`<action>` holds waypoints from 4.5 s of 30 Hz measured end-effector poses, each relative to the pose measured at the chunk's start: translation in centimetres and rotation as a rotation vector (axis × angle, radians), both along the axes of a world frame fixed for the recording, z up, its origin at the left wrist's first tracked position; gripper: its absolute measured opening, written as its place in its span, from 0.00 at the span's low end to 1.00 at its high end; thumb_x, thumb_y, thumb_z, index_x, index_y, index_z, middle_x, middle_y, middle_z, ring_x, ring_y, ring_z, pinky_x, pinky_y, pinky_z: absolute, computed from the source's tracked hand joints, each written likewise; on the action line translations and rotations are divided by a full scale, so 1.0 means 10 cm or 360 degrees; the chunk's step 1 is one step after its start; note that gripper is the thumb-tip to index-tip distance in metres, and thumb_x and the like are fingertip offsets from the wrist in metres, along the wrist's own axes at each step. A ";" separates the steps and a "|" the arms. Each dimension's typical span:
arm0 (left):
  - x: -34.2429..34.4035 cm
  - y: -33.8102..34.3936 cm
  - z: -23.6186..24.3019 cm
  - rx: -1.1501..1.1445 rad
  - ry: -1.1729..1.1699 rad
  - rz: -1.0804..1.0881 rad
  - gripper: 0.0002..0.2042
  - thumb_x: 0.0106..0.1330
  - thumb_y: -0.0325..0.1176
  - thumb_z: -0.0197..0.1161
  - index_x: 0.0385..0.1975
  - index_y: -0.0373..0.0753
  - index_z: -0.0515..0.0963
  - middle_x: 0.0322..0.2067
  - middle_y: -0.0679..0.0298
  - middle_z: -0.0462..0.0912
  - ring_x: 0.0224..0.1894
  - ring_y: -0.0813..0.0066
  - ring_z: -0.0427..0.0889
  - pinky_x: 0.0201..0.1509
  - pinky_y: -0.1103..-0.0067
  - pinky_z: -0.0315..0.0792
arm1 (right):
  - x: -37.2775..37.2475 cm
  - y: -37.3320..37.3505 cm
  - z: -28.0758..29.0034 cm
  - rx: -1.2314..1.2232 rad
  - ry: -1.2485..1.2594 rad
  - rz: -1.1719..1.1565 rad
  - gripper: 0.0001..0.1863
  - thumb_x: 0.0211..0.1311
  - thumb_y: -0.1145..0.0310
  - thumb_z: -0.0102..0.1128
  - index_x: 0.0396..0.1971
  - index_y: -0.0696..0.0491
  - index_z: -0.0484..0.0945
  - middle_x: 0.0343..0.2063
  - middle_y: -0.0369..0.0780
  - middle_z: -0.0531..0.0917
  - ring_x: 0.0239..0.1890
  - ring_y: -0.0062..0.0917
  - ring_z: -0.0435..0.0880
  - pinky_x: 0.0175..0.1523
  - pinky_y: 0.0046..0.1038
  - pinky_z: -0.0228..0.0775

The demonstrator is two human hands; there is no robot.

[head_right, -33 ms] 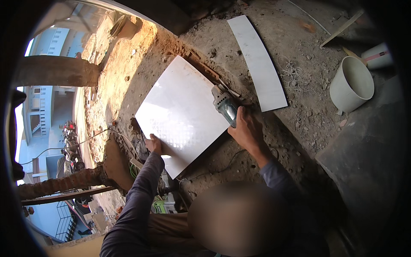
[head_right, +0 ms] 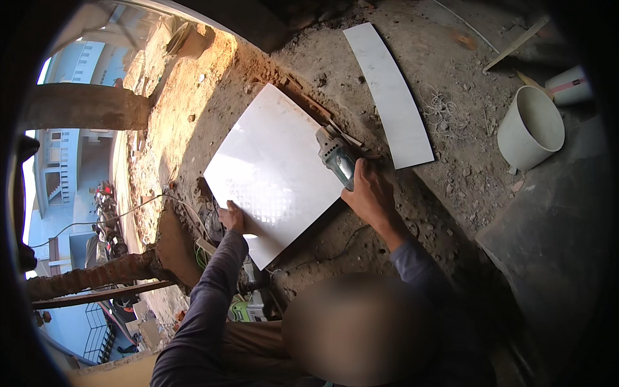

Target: The person positions a white ceramic tile on the ground and uses an angle grinder to cut along its edge. They hold the tile steady with one hand while guiding the grinder with the other, producing a straight cut.

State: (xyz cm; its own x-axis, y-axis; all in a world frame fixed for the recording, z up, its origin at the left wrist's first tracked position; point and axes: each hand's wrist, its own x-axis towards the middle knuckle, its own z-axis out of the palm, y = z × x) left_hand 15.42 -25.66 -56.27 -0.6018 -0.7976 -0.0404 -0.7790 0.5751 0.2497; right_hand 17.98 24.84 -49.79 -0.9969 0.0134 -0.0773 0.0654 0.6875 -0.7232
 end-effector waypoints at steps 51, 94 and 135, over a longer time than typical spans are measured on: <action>0.54 2.21 0.23 -0.0493 -0.0493 -0.2240 0.37 0.69 0.29 0.53 0.79 0.30 0.50 0.81 0.45 0.43 0.82 0.34 0.40 0.75 0.36 0.53 | -2.47 -1.65 -0.55 0.0024 0.0227 -0.0113 0.33 0.55 0.65 0.67 0.58 0.68 0.71 0.46 0.60 0.82 0.48 0.48 0.85 0.51 0.42 0.80; 0.51 2.18 0.22 -0.0428 -0.0431 -0.2243 0.41 0.66 0.30 0.59 0.79 0.32 0.50 0.82 0.47 0.43 0.82 0.33 0.40 0.73 0.33 0.54 | -2.55 -1.60 -0.39 -0.0034 -0.0013 0.0040 0.35 0.53 0.65 0.69 0.60 0.68 0.71 0.49 0.61 0.84 0.50 0.50 0.87 0.54 0.43 0.82; 0.51 2.20 0.27 -0.0425 -0.0509 -0.2222 0.44 0.65 0.39 0.63 0.80 0.34 0.50 0.82 0.48 0.43 0.82 0.35 0.41 0.74 0.35 0.55 | -2.48 -1.57 -0.43 -0.0055 -0.0017 0.0125 0.39 0.54 0.64 0.68 0.64 0.68 0.68 0.49 0.62 0.83 0.50 0.50 0.87 0.53 0.42 0.82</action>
